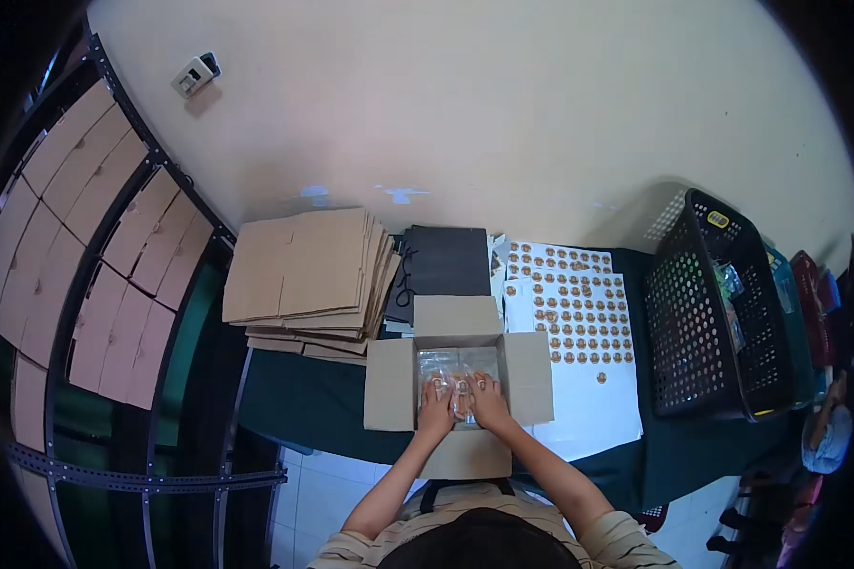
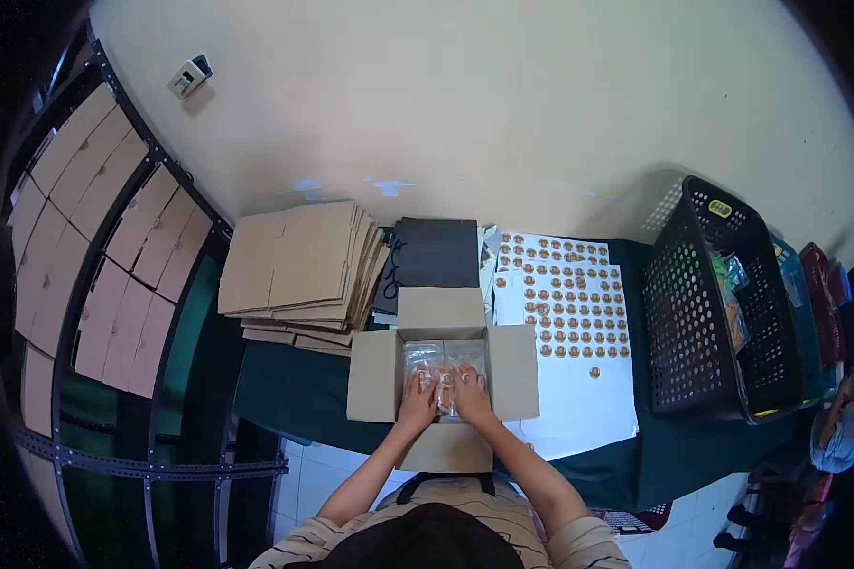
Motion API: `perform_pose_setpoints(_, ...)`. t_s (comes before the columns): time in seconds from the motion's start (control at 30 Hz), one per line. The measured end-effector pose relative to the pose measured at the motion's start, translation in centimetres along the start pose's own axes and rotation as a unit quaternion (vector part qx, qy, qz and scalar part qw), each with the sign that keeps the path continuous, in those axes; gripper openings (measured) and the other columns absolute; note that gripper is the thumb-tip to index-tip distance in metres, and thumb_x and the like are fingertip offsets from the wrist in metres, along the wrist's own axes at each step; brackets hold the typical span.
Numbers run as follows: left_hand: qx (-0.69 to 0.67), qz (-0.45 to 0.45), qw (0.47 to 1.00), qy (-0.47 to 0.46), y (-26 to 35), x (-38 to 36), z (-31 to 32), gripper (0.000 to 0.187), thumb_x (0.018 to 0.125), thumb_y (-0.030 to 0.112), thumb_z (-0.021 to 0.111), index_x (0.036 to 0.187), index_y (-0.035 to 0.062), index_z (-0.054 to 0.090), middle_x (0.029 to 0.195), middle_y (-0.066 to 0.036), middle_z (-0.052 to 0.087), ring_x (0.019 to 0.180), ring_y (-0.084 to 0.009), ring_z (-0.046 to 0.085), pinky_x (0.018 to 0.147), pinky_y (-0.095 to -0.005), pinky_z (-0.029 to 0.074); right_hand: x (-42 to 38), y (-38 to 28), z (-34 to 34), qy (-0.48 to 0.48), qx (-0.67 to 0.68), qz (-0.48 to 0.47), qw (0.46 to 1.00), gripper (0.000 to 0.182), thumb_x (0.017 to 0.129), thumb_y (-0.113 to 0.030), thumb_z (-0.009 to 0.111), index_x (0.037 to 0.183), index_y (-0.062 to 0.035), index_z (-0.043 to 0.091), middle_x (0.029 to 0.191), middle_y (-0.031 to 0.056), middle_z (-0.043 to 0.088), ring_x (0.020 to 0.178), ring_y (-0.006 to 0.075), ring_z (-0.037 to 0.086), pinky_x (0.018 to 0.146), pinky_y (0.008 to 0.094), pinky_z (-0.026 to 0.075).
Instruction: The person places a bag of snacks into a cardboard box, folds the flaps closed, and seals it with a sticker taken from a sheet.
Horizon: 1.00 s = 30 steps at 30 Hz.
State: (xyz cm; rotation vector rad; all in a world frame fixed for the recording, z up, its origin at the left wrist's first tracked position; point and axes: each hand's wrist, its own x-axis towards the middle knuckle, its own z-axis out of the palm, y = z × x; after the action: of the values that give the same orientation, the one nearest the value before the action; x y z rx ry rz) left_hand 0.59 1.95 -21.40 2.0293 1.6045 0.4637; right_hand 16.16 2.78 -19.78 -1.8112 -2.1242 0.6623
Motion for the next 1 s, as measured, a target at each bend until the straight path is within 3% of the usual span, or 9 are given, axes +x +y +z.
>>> perform_pose_setpoints(0.27, 0.021, -0.014, 0.999, -0.025, 0.7, 0.2, -1.0, 0.057, 0.08, 0.019, 0.058, 0.133, 0.01, 0.038, 0.135, -0.032, 0.025, 0.126, -0.0473, 0.025, 0.105, -0.0471, 0.024, -0.7, -0.3, 0.1, 0.04, 0.007, 0.011, 0.999, 0.058, 0.074, -0.011, 0.061, 0.128, -0.0095, 0.04, 0.131, 0.0194, 0.033, 0.11, 0.0427, 0.039, 0.089, 0.0468, 0.042)
perform_pose_setpoints(0.47, -0.013, 0.008, 0.999, -0.033, -0.4, -0.3, -1.2, 0.058, 0.079, 0.017, 0.059, 0.132, 0.0083, 0.038, 0.137, -0.031, 0.023, 0.128, -0.0465, 0.023, 0.106, -0.0452, 0.022, -1.8, -1.9, -1.8, -0.014, 0.005, 0.013, 1.0, 0.056, 0.076, -0.011, 0.058, 0.129, -0.0073, 0.039, 0.132, 0.0225, 0.031, 0.111, 0.044, 0.039, 0.092, 0.0462, 0.04)
perform_pose_setpoints(0.63, -0.071, 0.055, 0.995, 0.043, 0.8, -1.4, -2.9, 0.048, 0.081, 0.019, 0.058, 0.121, -0.0007, 0.044, 0.134, -0.031, 0.029, 0.122, -0.047, 0.031, 0.102, -0.0437, 0.029, -2.5, -2.7, -4.6, 0.121, 0.124, -0.054, 0.983, 0.051, 0.079, -0.012, 0.057, 0.126, -0.0043, 0.04, 0.128, 0.0248, 0.034, 0.113, 0.0414, 0.04, 0.097, 0.0451, 0.035)
perform_pose_setpoints(0.67, -0.079, 0.063, 0.994, 0.048, 1.4, -2.1, -3.6, 0.041, 0.081, 0.018, 0.057, 0.116, -0.0012, 0.047, 0.131, -0.029, 0.034, 0.122, -0.0456, 0.033, 0.102, -0.0445, 0.029, -3.2, -2.7, -6.0, 0.145, 0.149, -0.05, 0.977, 0.047, 0.081, -0.012, 0.057, 0.124, -0.0041, 0.042, 0.126, 0.0221, 0.039, 0.11, 0.0347, 0.046, 0.093, 0.0411, 0.039)
perform_pose_setpoints(0.77, -0.134, 0.067, 0.989, 0.011, 5.2, -3.9, -6.3, 0.031, 0.082, 0.02, 0.057, 0.106, 0.0007, 0.054, 0.12, -0.021, 0.049, 0.11, -0.0383, 0.046, 0.096, -0.0426, 0.036, -6.0, -2.0, -12.3, 0.154, 0.27, -0.021, 0.95, 0.043, 0.08, -0.008, 0.058, 0.12, -0.0015, 0.044, 0.125, 0.0209, 0.04, 0.113, 0.0347, 0.044, 0.09, 0.0375, 0.043)
perform_pose_setpoints(0.8, -0.128, 0.084, 0.988, 0.003, 5.3, -4.1, -5.4, 0.031, 0.082, 0.021, 0.058, 0.107, 0.0025, 0.055, 0.115, -0.018, 0.052, 0.105, -0.0354, 0.049, 0.094, -0.044, 0.035, -7.1, -1.4, -14.5, 0.191, 0.27, 0.003, 0.944, 0.038, 0.081, -0.008, 0.059, 0.116, -0.002, 0.049, 0.121, 0.0185, 0.046, 0.105, 0.0284, 0.052, 0.084, 0.0343, 0.046)
perform_pose_setpoints(0.83, -0.12, 0.099, 0.988, -0.004, 5.5, -4.4, -4.4, 0.032, 0.081, 0.023, 0.058, 0.107, 0.0043, 0.056, 0.11, -0.015, 0.056, 0.1, -0.0326, 0.052, 0.092, -0.0453, 0.035, -8.2, -0.1, -16.1, 0.21, 0.262, 0.016, 0.942, 0.038, 0.081, -0.008, 0.059, 0.116, -0.002, 0.049, 0.121, 0.0185, 0.046, 0.105, 0.0284, 0.052, 0.084, 0.0343, 0.046)
perform_pose_setpoints(0.93, -0.004, 0.153, 0.987, -0.055, 7.0, -5.8, -2.0, 0.032, 0.081, 0.024, 0.058, 0.109, 0.0059, 0.057, 0.106, -0.014, 0.058, 0.1, -0.0312, 0.052, 0.093, -0.0511, 0.03, -11.7, 3.6, -20.5, 0.294, 0.318, 0.084, 0.898, 0.028, 0.082, -0.006, 0.058, 0.11, -0.0012, 0.054, 0.102, 0.0108, 0.062, 0.081, 0.0174, 0.062, 0.074, 0.0288, 0.048)
perform_pose_setpoints(1.0, -0.017, 0.15, 0.987, -0.052, 6.8, -6.0, -0.6, 0.034, 0.08, 0.024, 0.06, 0.11, 0.0071, 0.057, 0.105, -0.013, 0.059, 0.1, -0.0302, 0.052, 0.094, -0.0533, 0.027, -13.7, 5.5, -22.7, 0.339, 0.323, 0.111, 0.877, 0.024, 0.084, -0.004, 0.055, 0.108, -0.0006, 0.056, 0.099, 0.0102, 0.063, 0.083, 0.0151, 0.061, 0.074, 0.0274, 0.048)
